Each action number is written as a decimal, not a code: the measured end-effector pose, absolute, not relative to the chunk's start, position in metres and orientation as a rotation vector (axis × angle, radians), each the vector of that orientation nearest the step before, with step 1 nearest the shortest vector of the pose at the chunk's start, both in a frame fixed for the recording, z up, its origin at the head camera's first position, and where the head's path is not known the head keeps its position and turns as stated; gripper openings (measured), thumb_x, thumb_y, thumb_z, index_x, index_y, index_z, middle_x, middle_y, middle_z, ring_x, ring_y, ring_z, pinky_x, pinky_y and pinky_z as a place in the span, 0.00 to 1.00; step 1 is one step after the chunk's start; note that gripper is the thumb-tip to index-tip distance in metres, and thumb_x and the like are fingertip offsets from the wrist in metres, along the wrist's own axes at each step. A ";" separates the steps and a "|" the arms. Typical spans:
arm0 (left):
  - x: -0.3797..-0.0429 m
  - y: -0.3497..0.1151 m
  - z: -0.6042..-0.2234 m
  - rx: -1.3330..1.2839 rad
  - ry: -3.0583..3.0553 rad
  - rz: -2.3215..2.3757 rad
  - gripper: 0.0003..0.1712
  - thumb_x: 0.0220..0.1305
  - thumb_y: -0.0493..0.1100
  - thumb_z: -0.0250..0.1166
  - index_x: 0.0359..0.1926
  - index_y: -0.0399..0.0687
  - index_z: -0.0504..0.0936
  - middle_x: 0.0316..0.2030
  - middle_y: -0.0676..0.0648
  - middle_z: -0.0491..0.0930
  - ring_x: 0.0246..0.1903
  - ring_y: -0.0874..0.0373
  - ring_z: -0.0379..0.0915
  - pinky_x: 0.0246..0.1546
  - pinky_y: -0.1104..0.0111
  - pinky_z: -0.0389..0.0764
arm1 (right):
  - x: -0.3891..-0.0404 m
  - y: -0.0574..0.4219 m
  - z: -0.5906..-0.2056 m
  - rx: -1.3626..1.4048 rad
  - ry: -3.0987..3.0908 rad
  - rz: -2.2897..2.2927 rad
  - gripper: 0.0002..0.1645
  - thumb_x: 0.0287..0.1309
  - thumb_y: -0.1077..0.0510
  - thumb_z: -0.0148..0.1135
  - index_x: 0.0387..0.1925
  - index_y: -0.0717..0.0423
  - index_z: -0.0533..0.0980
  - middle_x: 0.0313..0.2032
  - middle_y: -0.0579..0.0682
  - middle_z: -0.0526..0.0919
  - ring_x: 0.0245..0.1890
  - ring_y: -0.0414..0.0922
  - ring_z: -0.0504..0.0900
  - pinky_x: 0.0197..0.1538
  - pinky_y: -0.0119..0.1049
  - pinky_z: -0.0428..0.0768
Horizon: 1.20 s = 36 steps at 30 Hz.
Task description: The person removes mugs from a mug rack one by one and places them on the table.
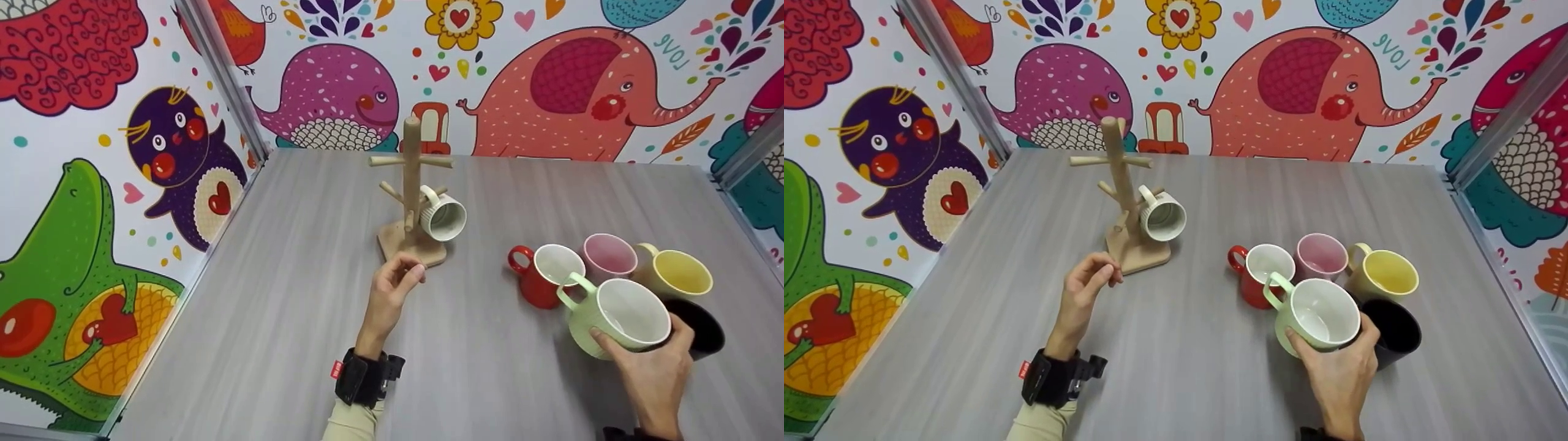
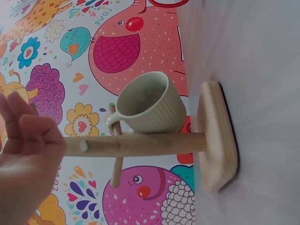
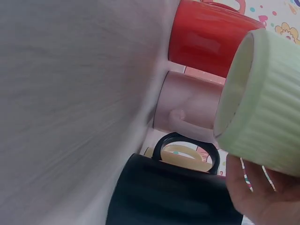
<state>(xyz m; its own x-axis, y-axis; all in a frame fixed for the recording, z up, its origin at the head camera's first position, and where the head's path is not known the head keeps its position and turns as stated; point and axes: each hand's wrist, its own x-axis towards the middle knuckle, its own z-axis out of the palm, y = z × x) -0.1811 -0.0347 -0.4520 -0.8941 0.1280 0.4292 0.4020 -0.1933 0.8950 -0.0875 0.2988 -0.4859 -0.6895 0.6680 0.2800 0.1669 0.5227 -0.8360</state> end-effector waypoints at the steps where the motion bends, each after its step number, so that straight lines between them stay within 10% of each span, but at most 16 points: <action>1: -0.182 -0.034 -0.451 -0.631 -1.864 -2.208 0.08 0.68 0.30 0.57 0.38 0.22 0.73 0.30 0.50 0.74 0.33 0.62 0.73 0.39 0.71 0.71 | -0.088 0.299 -0.487 -0.689 -2.168 1.108 0.57 0.32 0.63 0.84 0.65 0.69 0.62 0.55 0.66 0.75 0.49 0.54 0.71 0.48 0.26 0.59; 18: -0.182 -0.033 -0.454 -0.660 -1.842 -2.212 0.09 0.70 0.30 0.55 0.38 0.21 0.72 0.30 0.51 0.74 0.34 0.62 0.72 0.39 0.71 0.71 | -0.083 0.292 -0.497 -0.835 -2.087 1.115 0.61 0.34 0.60 0.83 0.67 0.70 0.58 0.59 0.68 0.70 0.58 0.66 0.71 0.58 0.58 0.63; 36: -0.181 -0.035 -0.453 -0.667 -1.850 -2.202 0.09 0.70 0.30 0.55 0.38 0.21 0.72 0.31 0.51 0.74 0.34 0.61 0.72 0.40 0.70 0.71 | -0.092 0.294 -0.501 -0.925 -2.080 1.103 0.62 0.35 0.57 0.83 0.68 0.70 0.56 0.59 0.72 0.71 0.59 0.72 0.70 0.59 0.59 0.64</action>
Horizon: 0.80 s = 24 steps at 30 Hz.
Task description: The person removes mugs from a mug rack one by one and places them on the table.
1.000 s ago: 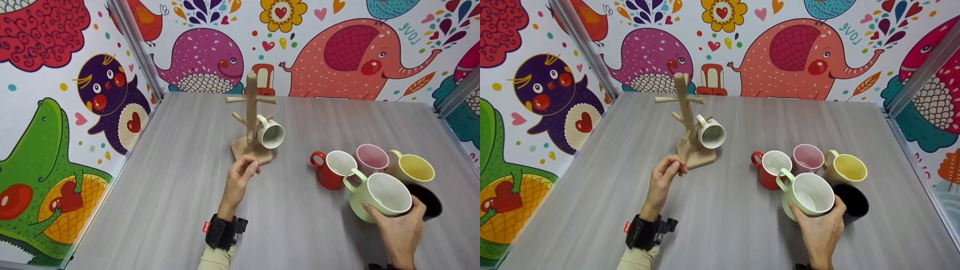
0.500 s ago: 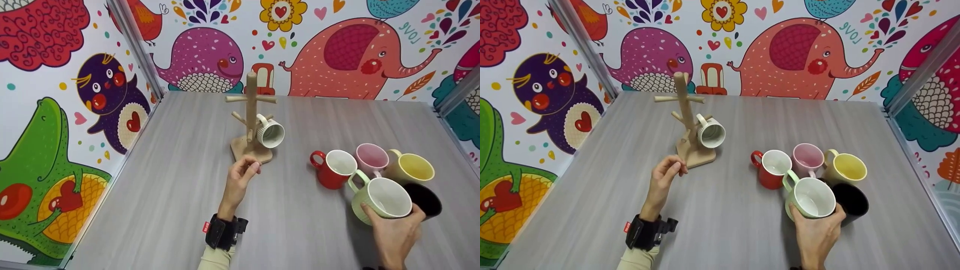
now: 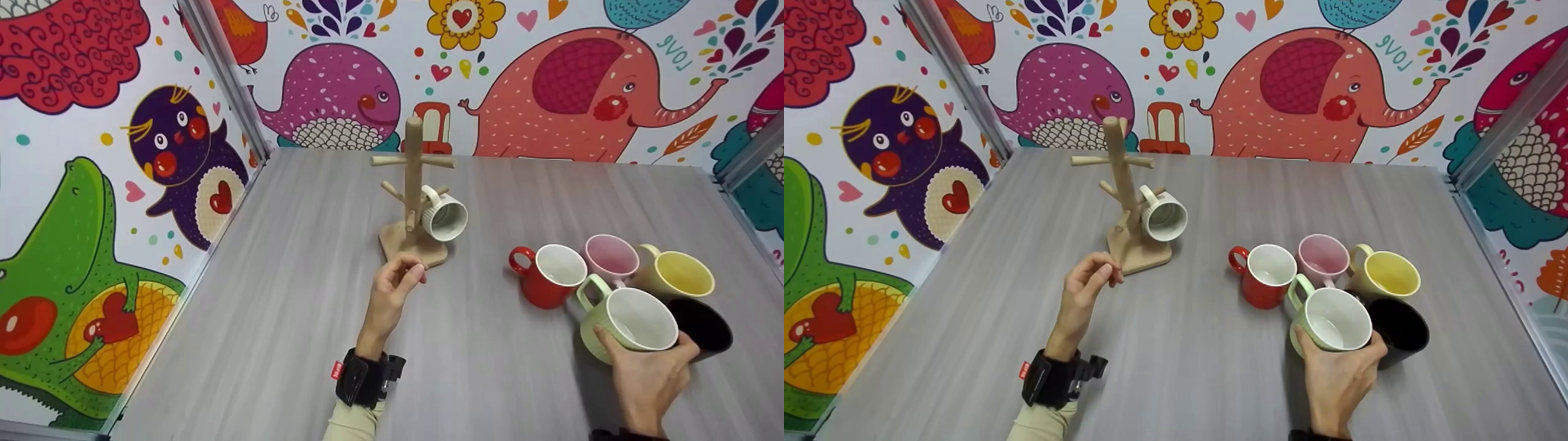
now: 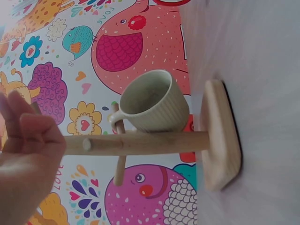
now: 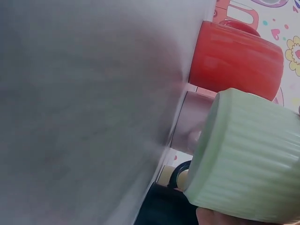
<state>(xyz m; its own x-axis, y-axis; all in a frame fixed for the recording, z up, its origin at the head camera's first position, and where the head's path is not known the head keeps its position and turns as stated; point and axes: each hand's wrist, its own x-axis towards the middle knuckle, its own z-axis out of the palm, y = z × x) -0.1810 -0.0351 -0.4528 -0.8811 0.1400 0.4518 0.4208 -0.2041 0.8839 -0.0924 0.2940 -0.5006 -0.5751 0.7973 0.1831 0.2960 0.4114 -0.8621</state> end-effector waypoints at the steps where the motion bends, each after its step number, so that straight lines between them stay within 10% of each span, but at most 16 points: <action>1: -0.181 -0.035 -0.453 -0.668 -1.853 -2.200 0.08 0.70 0.30 0.56 0.38 0.22 0.73 0.31 0.51 0.75 0.34 0.61 0.72 0.40 0.70 0.71 | -0.093 0.295 -0.501 -0.927 -2.088 1.109 0.62 0.36 0.57 0.83 0.68 0.70 0.55 0.59 0.72 0.70 0.59 0.72 0.70 0.60 0.60 0.64; 24: -0.182 -0.036 -0.449 -0.653 -1.863 -2.198 0.08 0.69 0.30 0.56 0.38 0.22 0.73 0.30 0.50 0.74 0.34 0.61 0.73 0.40 0.70 0.72 | -0.099 0.304 -0.503 -0.936 -2.267 1.120 0.65 0.38 0.58 0.82 0.67 0.76 0.50 0.58 0.82 0.65 0.58 0.76 0.67 0.61 0.65 0.62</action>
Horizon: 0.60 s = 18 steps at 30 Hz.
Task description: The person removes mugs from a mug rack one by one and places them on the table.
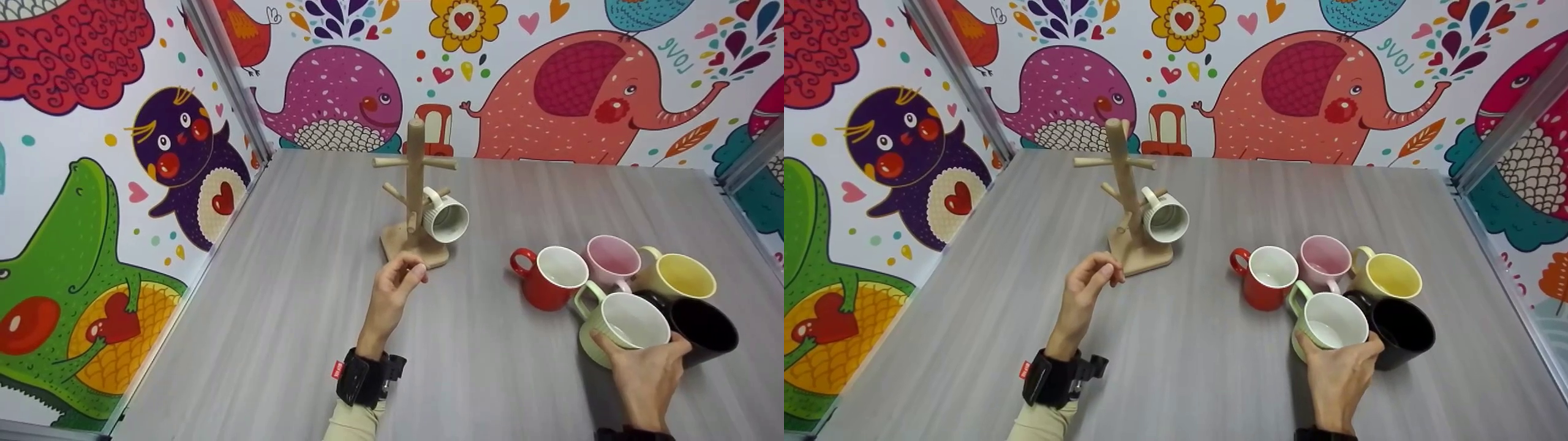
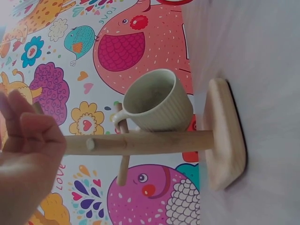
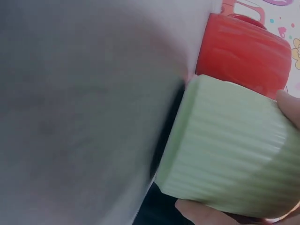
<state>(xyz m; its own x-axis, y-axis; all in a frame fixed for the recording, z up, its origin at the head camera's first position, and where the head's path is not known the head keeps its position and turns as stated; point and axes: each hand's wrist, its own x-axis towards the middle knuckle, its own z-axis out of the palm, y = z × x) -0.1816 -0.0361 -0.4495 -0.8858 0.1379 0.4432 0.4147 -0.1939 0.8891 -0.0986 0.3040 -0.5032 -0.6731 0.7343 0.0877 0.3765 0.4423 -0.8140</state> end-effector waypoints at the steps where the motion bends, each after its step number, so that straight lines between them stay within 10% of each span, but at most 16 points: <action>1: -0.182 -0.036 -0.450 -0.656 -1.863 -2.193 0.08 0.69 0.30 0.56 0.38 0.22 0.73 0.30 0.50 0.74 0.34 0.61 0.73 0.40 0.70 0.72 | -0.099 0.304 -0.503 -0.937 -2.280 1.113 0.65 0.38 0.57 0.82 0.67 0.76 0.49 0.57 0.83 0.66 0.57 0.77 0.67 0.61 0.65 0.62; 18: -0.181 -0.037 -0.451 -0.667 -1.865 -2.174 0.08 0.69 0.30 0.56 0.38 0.23 0.73 0.30 0.50 0.74 0.34 0.61 0.73 0.38 0.70 0.71 | -0.090 0.301 -0.484 -0.736 -2.266 0.890 0.54 0.41 0.53 0.79 0.60 0.78 0.60 0.52 0.77 0.63 0.56 0.74 0.62 0.58 0.64 0.60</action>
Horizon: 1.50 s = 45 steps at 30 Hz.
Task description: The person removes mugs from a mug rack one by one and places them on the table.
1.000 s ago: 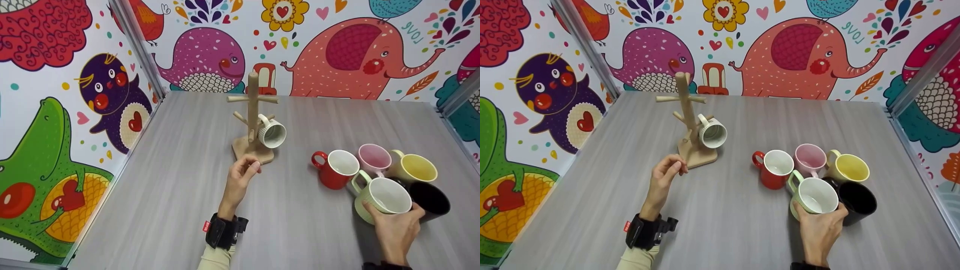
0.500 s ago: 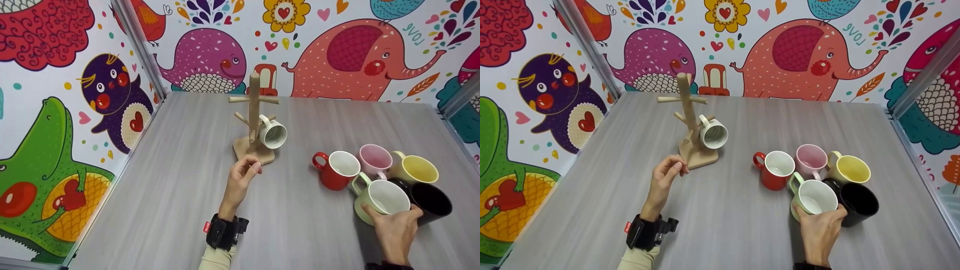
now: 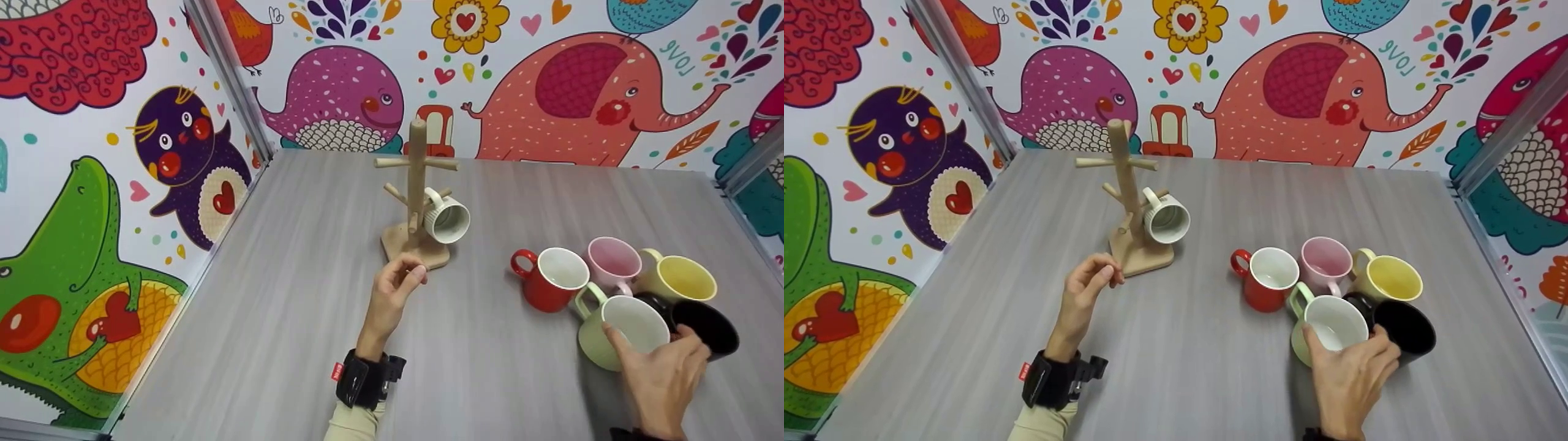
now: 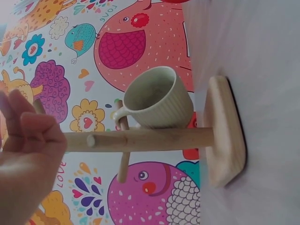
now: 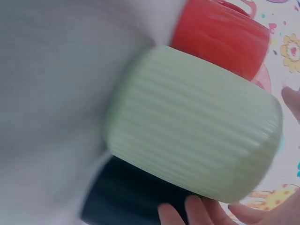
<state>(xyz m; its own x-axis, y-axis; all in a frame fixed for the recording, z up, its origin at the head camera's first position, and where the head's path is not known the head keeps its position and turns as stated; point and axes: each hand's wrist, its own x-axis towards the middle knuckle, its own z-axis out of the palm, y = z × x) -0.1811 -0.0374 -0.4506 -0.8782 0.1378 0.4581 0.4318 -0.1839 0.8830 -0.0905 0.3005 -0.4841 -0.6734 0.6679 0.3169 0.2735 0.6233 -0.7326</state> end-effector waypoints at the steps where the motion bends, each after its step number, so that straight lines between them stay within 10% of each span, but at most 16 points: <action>1: -0.181 -0.037 -0.451 -0.671 -1.863 -2.172 0.07 0.69 0.30 0.56 0.38 0.23 0.73 0.30 0.49 0.75 0.34 0.61 0.73 0.38 0.70 0.71 | -0.091 0.300 -0.480 -0.718 -2.247 0.893 0.51 0.42 0.54 0.78 0.60 0.77 0.61 0.52 0.76 0.64 0.56 0.73 0.62 0.59 0.64 0.60; 6: -0.181 -0.038 -0.451 -0.693 -1.853 -2.170 0.07 0.68 0.29 0.57 0.38 0.23 0.73 0.31 0.50 0.75 0.34 0.61 0.73 0.38 0.70 0.72 | -0.098 0.297 -0.466 -0.542 -2.141 0.854 0.36 0.47 0.60 0.74 0.53 0.75 0.69 0.48 0.72 0.68 0.53 0.67 0.66 0.56 0.57 0.62; 12: -0.181 -0.038 -0.448 -0.712 -1.903 -2.093 0.05 0.68 0.29 0.59 0.37 0.27 0.76 0.31 0.52 0.75 0.33 0.62 0.72 0.37 0.71 0.72 | -0.110 0.288 -0.453 -0.316 -2.129 0.878 0.13 0.51 0.71 0.69 0.40 0.74 0.79 0.36 0.64 0.78 0.35 0.23 0.70 0.43 0.21 0.65; 15: -0.182 -0.039 -0.447 -0.727 -1.983 -1.950 0.03 0.66 0.31 0.62 0.36 0.31 0.78 0.30 0.50 0.77 0.32 0.63 0.72 0.36 0.71 0.71 | -0.115 0.283 -0.448 -0.191 -2.177 0.885 0.08 0.51 0.73 0.68 0.36 0.71 0.81 0.33 0.61 0.80 0.33 0.17 0.67 0.40 0.19 0.67; 28: -0.182 -0.036 -0.447 -0.689 -2.386 -0.691 0.08 0.59 0.41 0.73 0.32 0.48 0.81 0.32 0.52 0.78 0.32 0.57 0.76 0.31 0.64 0.74 | -0.129 0.268 -0.445 0.206 -2.453 0.717 0.12 0.44 0.73 0.74 0.28 0.59 0.80 0.27 0.51 0.81 0.26 0.51 0.80 0.32 0.39 0.73; 45: -0.183 -0.032 -0.439 -0.496 -2.457 -0.318 0.11 0.56 0.44 0.75 0.35 0.46 0.82 0.34 0.48 0.80 0.37 0.51 0.79 0.33 0.59 0.77 | -0.129 0.271 -0.448 0.233 -2.519 0.687 0.14 0.42 0.72 0.76 0.26 0.58 0.78 0.27 0.51 0.82 0.25 0.53 0.80 0.30 0.52 0.74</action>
<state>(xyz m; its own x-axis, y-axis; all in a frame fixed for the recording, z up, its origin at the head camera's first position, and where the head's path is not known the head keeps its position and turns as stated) -0.1835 -0.0321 -0.4387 -0.7470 0.2741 0.6057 0.4192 0.9013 0.1090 -0.1285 0.2707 -0.4480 -0.8530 -0.0293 0.5212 -0.2898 0.8570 -0.4261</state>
